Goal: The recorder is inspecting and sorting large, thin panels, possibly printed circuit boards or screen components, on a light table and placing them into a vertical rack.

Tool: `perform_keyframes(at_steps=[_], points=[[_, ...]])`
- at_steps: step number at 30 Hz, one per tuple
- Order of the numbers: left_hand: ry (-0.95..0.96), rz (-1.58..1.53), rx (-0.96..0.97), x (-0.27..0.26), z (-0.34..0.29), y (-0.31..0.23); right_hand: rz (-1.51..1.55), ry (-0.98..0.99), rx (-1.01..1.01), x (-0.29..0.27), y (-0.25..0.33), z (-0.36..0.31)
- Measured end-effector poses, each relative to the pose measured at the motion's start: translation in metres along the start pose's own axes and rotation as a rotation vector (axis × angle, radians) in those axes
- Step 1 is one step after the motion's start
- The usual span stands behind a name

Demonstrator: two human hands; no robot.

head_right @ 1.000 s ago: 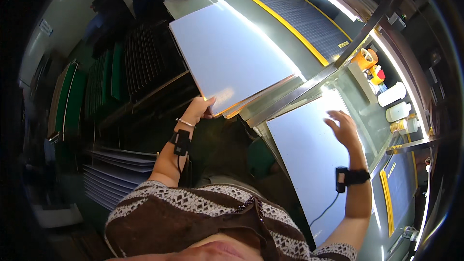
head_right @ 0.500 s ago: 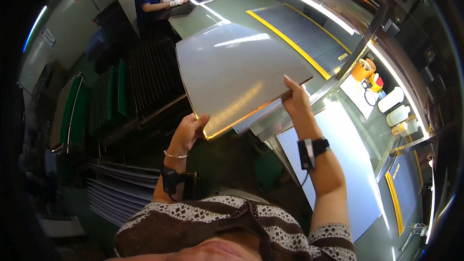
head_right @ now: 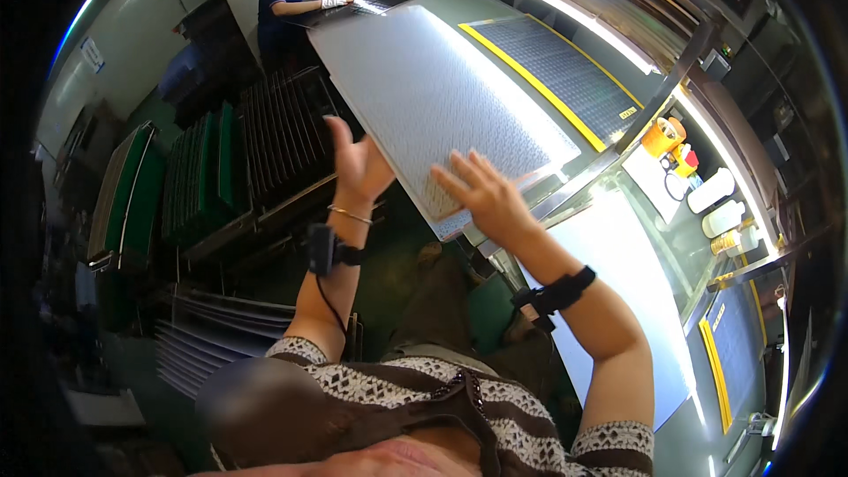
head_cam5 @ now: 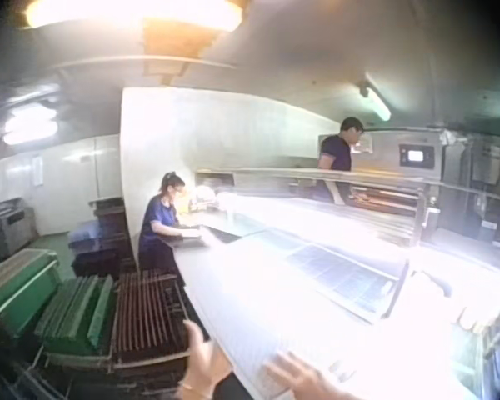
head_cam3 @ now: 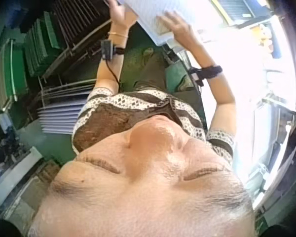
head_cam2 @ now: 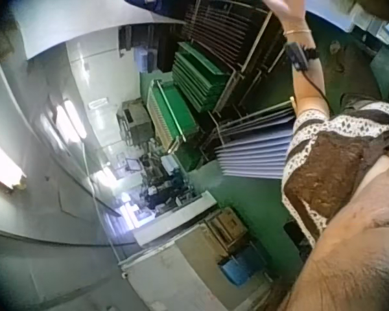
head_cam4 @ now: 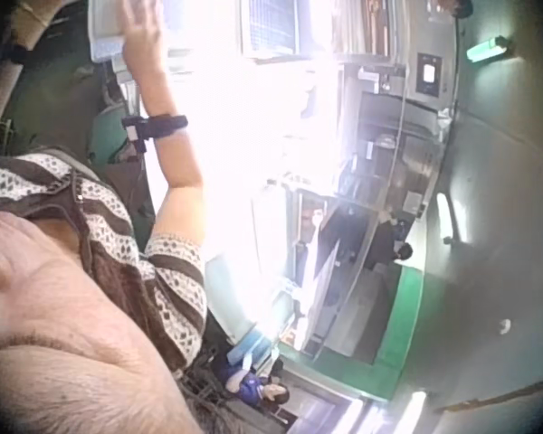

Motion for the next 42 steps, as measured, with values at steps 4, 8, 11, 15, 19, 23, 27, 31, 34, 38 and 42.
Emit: perform_keyframes(at_steps=[4,8,11,15,19,23,27,31,34,38,42], points=[[-0.278,-0.010,0.062,-0.047,-0.002,0.032,0.200,0.121,-0.024,0.047,0.028,-0.019],[-0.305,0.025,0.063,-0.073,-0.021,0.045,0.355,0.168,-0.102,0.061,0.032,-0.037],[-0.289,0.060,0.056,-0.070,-0.027,0.043,0.436,0.210,-0.106,0.066,0.029,-0.043],[-0.303,-0.074,0.012,-0.060,-0.030,0.044,0.295,0.167,-0.198,0.049,0.039,-0.035],[-0.303,-0.054,0.023,-0.065,-0.032,0.043,0.495,0.424,-0.070,0.022,0.035,-0.017],[-0.460,0.135,0.110,-0.079,-0.024,0.030,1.243,-0.102,0.808,0.011,-0.042,0.002],[-0.738,0.461,-0.013,-0.091,-0.018,0.022,0.686,-0.017,0.461,0.001,-0.083,0.030],[-0.850,0.509,-0.072,-0.097,-0.024,0.027,-0.139,-0.747,0.313,-0.115,-0.165,0.096],[-0.942,0.626,-0.143,-0.105,-0.027,0.031,-0.079,-0.813,0.515,-0.187,-0.188,0.101],[-0.932,0.529,-0.006,-0.126,-0.019,0.030,-0.305,-0.887,0.225,-0.238,-0.147,0.072],[-0.755,0.669,0.080,-0.136,-0.016,0.021,0.102,-0.874,0.430,-0.271,-0.114,-0.006]])
Point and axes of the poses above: each hand's wrist, its own z-axis towards the middle knuckle, its own x-axis out of the palm, y = z × x, the point moved 2 cm from there along z, towards the middle knuckle, and after that the axes turned 3 degrees about -z, right-handed, at the moved point
